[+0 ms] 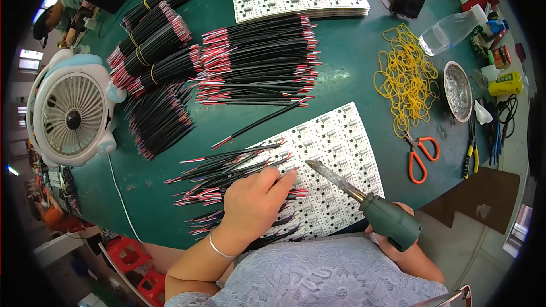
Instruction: The person positions wire ends onto a circuit board panel by hand and solders them in place using a soldering tool.
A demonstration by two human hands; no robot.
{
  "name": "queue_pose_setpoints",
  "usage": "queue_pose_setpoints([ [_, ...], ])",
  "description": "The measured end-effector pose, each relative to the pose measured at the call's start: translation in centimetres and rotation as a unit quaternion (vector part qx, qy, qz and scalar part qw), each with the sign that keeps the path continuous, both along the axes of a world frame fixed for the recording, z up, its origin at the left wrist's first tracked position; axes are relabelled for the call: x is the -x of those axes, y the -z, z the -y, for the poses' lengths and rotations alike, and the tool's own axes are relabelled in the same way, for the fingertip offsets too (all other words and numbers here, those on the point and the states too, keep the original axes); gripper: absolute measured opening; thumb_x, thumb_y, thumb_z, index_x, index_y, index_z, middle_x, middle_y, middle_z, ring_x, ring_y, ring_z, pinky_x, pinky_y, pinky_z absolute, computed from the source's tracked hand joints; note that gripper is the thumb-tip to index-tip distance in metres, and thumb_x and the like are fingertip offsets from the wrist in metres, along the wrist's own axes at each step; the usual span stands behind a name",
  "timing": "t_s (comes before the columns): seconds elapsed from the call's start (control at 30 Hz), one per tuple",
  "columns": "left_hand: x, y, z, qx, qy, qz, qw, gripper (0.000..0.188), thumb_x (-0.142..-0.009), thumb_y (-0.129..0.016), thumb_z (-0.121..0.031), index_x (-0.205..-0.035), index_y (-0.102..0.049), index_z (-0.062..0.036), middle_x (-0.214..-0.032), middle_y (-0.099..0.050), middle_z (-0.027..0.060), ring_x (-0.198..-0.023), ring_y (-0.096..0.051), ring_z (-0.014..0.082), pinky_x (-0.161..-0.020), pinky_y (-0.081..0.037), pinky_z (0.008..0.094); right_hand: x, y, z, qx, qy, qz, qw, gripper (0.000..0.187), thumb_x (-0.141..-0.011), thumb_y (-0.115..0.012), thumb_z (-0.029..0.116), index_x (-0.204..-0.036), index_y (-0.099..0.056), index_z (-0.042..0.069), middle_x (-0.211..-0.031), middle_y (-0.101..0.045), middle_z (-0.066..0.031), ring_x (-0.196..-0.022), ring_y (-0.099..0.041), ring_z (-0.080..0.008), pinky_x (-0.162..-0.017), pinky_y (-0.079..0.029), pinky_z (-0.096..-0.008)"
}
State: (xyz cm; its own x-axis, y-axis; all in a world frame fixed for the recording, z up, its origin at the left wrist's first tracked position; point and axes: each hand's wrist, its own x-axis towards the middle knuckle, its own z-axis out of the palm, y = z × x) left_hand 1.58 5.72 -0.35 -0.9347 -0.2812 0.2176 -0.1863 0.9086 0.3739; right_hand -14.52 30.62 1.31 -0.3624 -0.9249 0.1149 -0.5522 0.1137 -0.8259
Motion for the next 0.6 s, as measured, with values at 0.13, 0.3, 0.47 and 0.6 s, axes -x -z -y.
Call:
queue_pose_setpoints([
  [0.13,0.1,-0.2,0.2,-0.014,0.001,0.013,1.000,0.029,-0.072,-0.064,-0.012,-0.101,-0.067,-0.0116,-0.077,-0.049,0.0007,-0.059,-0.055,0.0154,-0.046,-0.043,0.0279,-1.0,0.6,-0.7,-0.014,0.075,0.095,0.993,0.018,-0.086,-0.058,0.017,-0.093,-0.060,0.000,-0.074,-0.061,-0.0073,-0.059,-0.063,-0.0174,-0.058,-0.051,-0.0311],
  [0.3,0.1,-0.3,0.4,-0.028,0.002,0.012,1.000,0.028,-0.073,-0.065,-0.011,-0.101,-0.068,-0.0119,-0.077,-0.049,0.0006,-0.057,-0.055,0.0154,-0.046,-0.043,0.0282,-0.6,0.6,-0.4,-0.031,0.059,0.060,0.996,0.015,-0.085,-0.057,0.014,-0.089,-0.060,0.000,-0.073,-0.060,-0.0075,-0.054,-0.062,-0.0162,-0.054,-0.051,-0.0297],
  [0.47,0.2,-0.5,0.5,-0.043,0.005,0.009,0.999,0.027,-0.072,-0.067,-0.011,-0.099,-0.068,-0.0119,-0.077,-0.049,0.0006,-0.057,-0.054,0.0157,-0.046,-0.043,0.0286,-0.4,0.2,0.1,-0.034,0.036,0.019,0.999,0.014,-0.084,-0.058,0.015,-0.087,-0.060,0.002,-0.070,-0.060,-0.0062,-0.053,-0.062,-0.0162,-0.052,-0.049,-0.0296],
  [0.6,0.2,-0.6,0.4,-0.063,-0.009,0.027,0.998,0.048,-0.053,-0.073,-0.002,-0.100,-0.070,-0.0122,-0.081,-0.053,0.0019,-0.061,-0.057,0.0190,-0.051,-0.046,0.0302,-0.1,-0.2,0.9,-0.023,0.014,0.026,0.999,0.011,-0.082,-0.060,0.014,-0.085,-0.061,0.003,-0.071,-0.061,-0.0060,-0.054,-0.061,-0.0184,-0.053,-0.048,-0.0321],
])
